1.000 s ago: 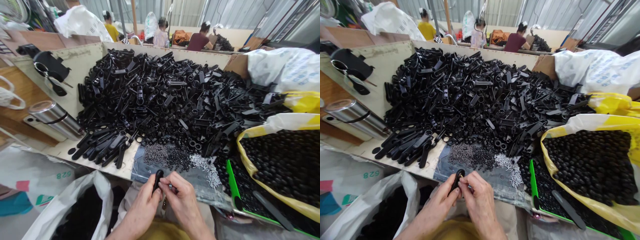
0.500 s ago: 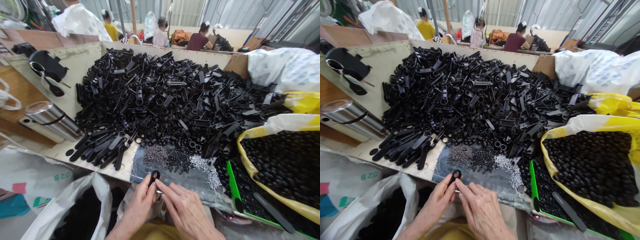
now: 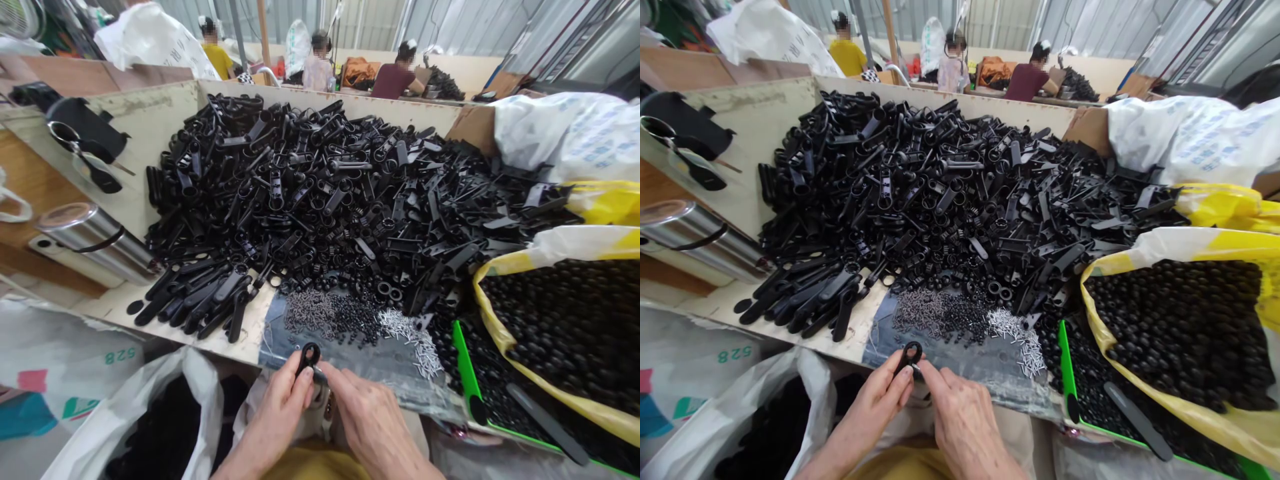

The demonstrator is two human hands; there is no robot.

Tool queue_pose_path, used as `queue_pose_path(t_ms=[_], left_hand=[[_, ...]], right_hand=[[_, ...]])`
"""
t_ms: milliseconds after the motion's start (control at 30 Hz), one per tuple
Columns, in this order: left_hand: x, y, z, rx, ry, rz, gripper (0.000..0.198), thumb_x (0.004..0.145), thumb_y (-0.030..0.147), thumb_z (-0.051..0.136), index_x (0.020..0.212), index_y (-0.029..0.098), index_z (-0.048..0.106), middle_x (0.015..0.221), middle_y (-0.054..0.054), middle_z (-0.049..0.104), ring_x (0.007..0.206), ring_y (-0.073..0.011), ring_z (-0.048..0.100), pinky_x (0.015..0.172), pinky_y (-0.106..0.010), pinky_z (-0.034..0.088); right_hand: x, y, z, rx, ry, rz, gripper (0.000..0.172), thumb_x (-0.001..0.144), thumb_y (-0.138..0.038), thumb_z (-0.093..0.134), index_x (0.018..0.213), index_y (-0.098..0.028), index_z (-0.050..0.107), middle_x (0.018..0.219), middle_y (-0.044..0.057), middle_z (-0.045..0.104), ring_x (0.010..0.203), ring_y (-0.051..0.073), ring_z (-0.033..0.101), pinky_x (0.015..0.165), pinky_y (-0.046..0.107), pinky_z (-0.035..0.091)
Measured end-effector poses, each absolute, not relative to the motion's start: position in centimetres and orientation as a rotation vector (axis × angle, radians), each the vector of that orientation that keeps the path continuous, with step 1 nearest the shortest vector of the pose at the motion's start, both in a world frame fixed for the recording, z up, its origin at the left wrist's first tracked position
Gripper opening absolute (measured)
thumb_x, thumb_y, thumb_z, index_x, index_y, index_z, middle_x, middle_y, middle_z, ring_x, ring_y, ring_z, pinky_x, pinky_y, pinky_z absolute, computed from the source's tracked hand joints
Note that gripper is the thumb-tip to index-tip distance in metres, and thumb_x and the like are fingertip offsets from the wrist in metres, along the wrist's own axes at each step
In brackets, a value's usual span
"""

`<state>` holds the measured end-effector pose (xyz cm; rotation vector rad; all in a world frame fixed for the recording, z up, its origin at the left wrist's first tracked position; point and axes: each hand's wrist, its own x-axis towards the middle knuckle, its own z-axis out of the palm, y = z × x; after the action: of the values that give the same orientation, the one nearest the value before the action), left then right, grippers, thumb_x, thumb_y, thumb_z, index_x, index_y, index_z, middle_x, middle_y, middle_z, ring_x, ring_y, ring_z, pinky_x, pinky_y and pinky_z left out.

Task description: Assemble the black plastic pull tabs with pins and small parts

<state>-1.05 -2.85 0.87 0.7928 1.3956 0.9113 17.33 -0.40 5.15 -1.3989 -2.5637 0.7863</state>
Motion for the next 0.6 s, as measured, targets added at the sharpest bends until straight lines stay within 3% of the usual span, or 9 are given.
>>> queue_pose_path(t_ms=[267, 433, 600], left_hand=[[-1.3, -3.2, 0.0, 0.803, 1.484, 0.914, 0.06, 0.087, 0.057, 0.068, 0.133, 0.018, 0.067, 0.091, -0.007, 0.072, 0.089, -0.0221, 0.064, 0.08, -0.03, 0.052], [-1.2, -3.3, 0.6, 0.796, 1.52, 0.937, 0.062, 0.087, 0.056, 0.067, 0.136, 0.018, 0.066, 0.115, -0.013, 0.074, 0.1, -0.0245, 0.067, 0.09, -0.032, 0.054], [-1.1, -3.0, 0.6, 0.843, 1.522, 0.892, 0.063, 0.085, 0.06, 0.067, 0.131, 0.019, 0.068, 0.113, -0.012, 0.077, 0.111, -0.0277, 0.067, 0.091, -0.03, 0.055]], right_hand=[[16.7, -0.2, 5.0, -1.449, -2.568, 0.857, 0.054, 0.092, -0.007, 0.042, 0.14, -0.023, 0.059, 0.095, 0.007, 0.078, 0.078, 0.023, 0.077, 0.064, 0.027, 0.052], [16.7, -0.5, 4.1, -1.352, -2.468, 0.866, 0.057, 0.091, -0.006, 0.04, 0.144, -0.02, 0.058, 0.106, 0.011, 0.08, 0.085, 0.02, 0.078, 0.073, 0.025, 0.057], [16.6, -0.5, 3.7, -1.292, -2.395, 0.866, 0.056, 0.094, -0.007, 0.038, 0.144, -0.019, 0.06, 0.105, 0.012, 0.081, 0.088, 0.021, 0.078, 0.079, 0.024, 0.059]])
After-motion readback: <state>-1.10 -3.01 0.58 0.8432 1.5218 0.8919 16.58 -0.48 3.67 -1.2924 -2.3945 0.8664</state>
